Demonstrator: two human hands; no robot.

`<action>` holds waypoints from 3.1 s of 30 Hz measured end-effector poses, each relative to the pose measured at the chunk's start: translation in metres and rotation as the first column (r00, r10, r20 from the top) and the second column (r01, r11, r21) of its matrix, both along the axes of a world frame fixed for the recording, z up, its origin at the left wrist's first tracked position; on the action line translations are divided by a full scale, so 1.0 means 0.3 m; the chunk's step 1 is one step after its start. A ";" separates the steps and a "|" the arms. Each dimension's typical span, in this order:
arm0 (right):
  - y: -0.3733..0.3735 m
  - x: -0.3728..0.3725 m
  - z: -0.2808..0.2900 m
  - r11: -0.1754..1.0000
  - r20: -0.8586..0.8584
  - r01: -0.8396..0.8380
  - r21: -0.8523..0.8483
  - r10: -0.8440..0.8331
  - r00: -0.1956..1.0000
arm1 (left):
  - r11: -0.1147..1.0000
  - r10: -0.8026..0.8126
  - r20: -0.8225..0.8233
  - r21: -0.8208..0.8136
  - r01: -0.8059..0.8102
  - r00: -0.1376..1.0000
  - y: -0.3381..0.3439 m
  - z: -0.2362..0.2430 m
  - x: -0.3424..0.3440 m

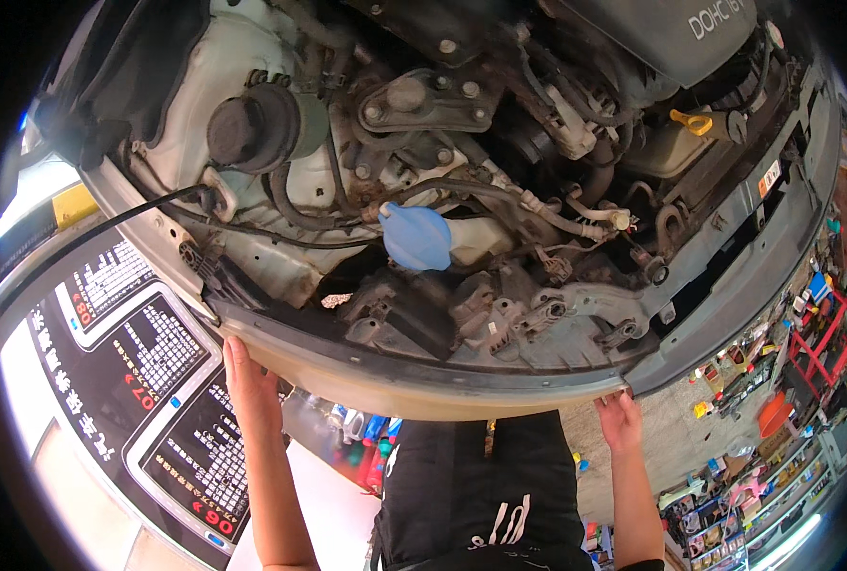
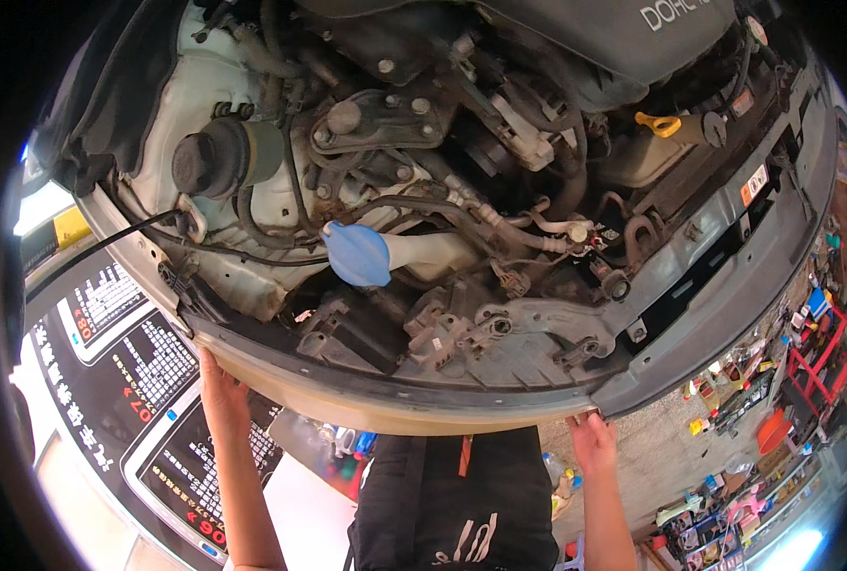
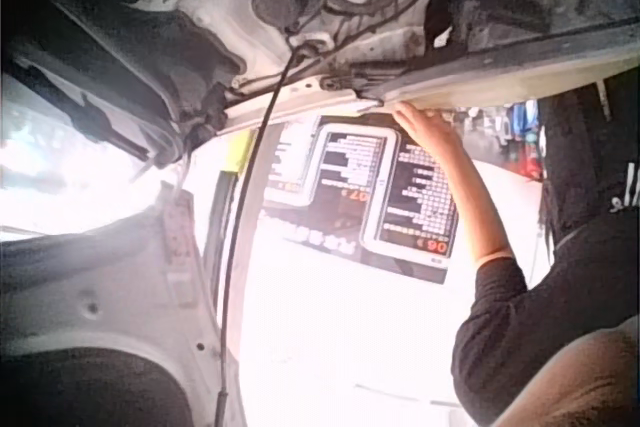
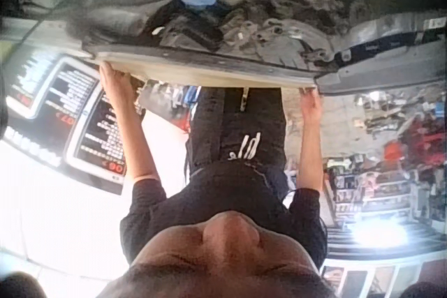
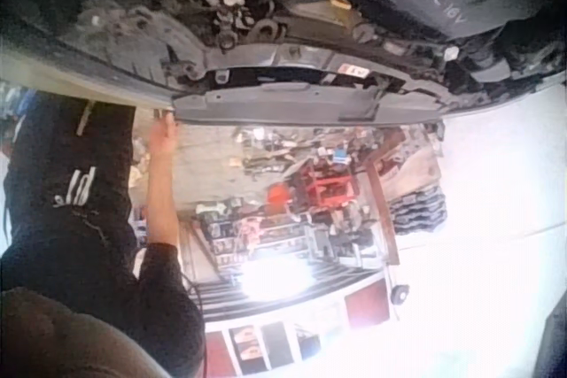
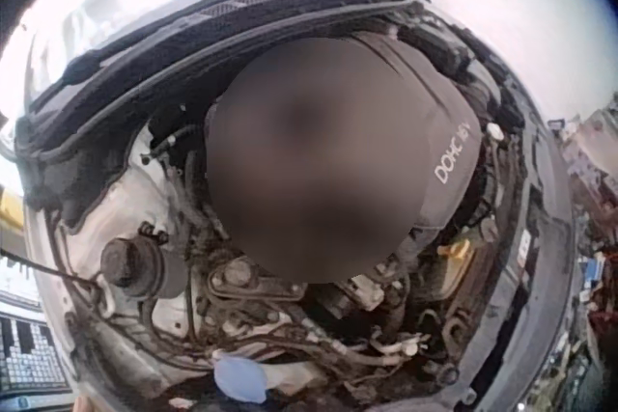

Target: The person removes the front bumper cover and both headlights from a white Kia sedan. They then retrieve a new headlight assembly from a box and position it at the front of the vehicle.

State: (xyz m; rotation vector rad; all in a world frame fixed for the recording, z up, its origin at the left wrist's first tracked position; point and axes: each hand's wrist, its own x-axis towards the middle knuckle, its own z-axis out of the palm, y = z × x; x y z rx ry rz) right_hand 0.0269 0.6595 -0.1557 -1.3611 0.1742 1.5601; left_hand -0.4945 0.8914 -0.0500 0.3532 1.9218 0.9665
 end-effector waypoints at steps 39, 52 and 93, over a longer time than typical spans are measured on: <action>-0.132 -0.001 -0.125 0.983 -0.145 0.184 -0.029 -0.186 0.972 | 0.986 -0.062 -0.047 -0.159 0.054 0.997 0.048 0.013 -0.027; -0.059 -0.036 -0.101 0.987 -0.042 0.154 -0.049 -0.156 0.987 | 0.983 0.145 0.400 -0.160 -0.087 0.905 -0.151 -0.062 -0.003; -0.082 -0.002 -0.243 0.978 0.153 0.119 0.173 -0.146 0.977 | 0.991 -0.083 0.055 -0.105 0.089 0.995 -0.404 -0.343 0.154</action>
